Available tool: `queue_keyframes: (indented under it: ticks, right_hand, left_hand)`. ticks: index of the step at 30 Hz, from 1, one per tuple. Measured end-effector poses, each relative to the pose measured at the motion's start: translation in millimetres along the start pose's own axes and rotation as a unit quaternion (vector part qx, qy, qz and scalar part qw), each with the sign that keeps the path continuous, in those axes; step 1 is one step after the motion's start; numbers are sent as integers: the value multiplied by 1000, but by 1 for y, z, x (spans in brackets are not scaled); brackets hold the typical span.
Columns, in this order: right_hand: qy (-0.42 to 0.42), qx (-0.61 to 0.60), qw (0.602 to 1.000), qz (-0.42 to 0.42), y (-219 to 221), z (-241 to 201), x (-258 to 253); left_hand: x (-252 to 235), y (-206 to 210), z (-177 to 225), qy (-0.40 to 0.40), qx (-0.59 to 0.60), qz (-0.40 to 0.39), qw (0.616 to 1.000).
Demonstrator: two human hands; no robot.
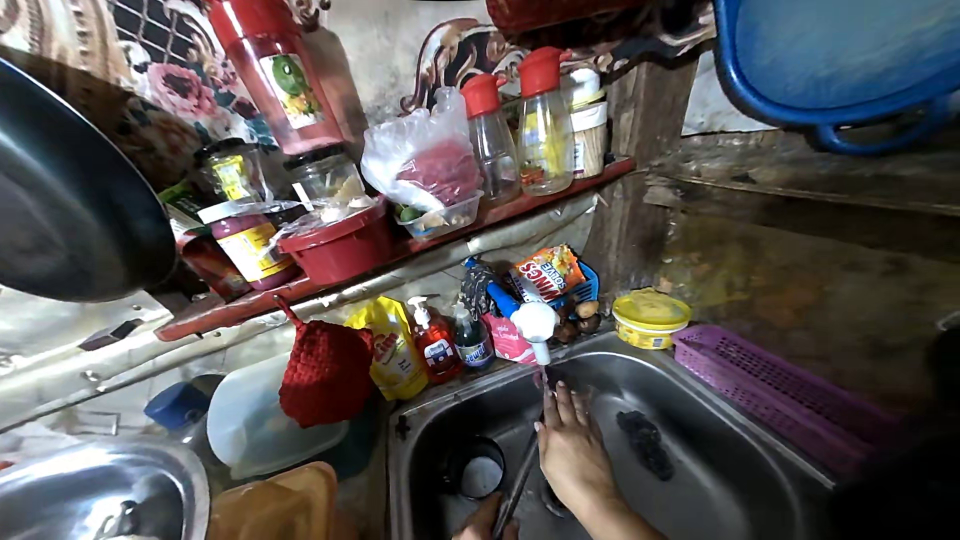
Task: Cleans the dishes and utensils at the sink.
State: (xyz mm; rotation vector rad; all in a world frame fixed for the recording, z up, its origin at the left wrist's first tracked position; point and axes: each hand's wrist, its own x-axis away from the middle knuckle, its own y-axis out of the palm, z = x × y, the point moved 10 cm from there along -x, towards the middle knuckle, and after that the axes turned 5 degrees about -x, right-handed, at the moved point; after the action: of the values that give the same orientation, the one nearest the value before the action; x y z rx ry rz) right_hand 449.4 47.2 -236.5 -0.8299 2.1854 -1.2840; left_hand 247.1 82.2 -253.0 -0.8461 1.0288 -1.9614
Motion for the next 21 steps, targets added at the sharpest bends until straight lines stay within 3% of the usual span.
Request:
queue_keyframes:
  ticks: [4, 7, 11, 13, 16, 18, 21]
  right_hand:
    - [13, 17, 999, -25, 6, 2, 14]
    - [-22, 16, 999, -33, 7, -4, 27]
    - [-194, -125, 965, 126, -4, -22, 57]
    - [-211, -251, 924, 197, -17, -10, 57]
    - [-90, -375, 889, 247, -41, 24, 36]
    - [26, -489, 856, 165, -27, 44, 12]
    - [99, -664, 741, 17, 8, 41, -17]
  left_hand:
    - [-2, 11, 10, -5, 6, -21, 1000]
    - [-2, 18, 13, -6, 20, -20, 1000]
    - [-15, 23, 13, 18, 96, 2, 995]
    - [-24, 26, 14, 40, 175, 19, 984]
    - [-36, 25, 17, 53, 250, 48, 966]
    - [-44, 26, 21, 41, 242, 38, 969]
    - [-62, 40, 29, 16, 213, -2, 977]
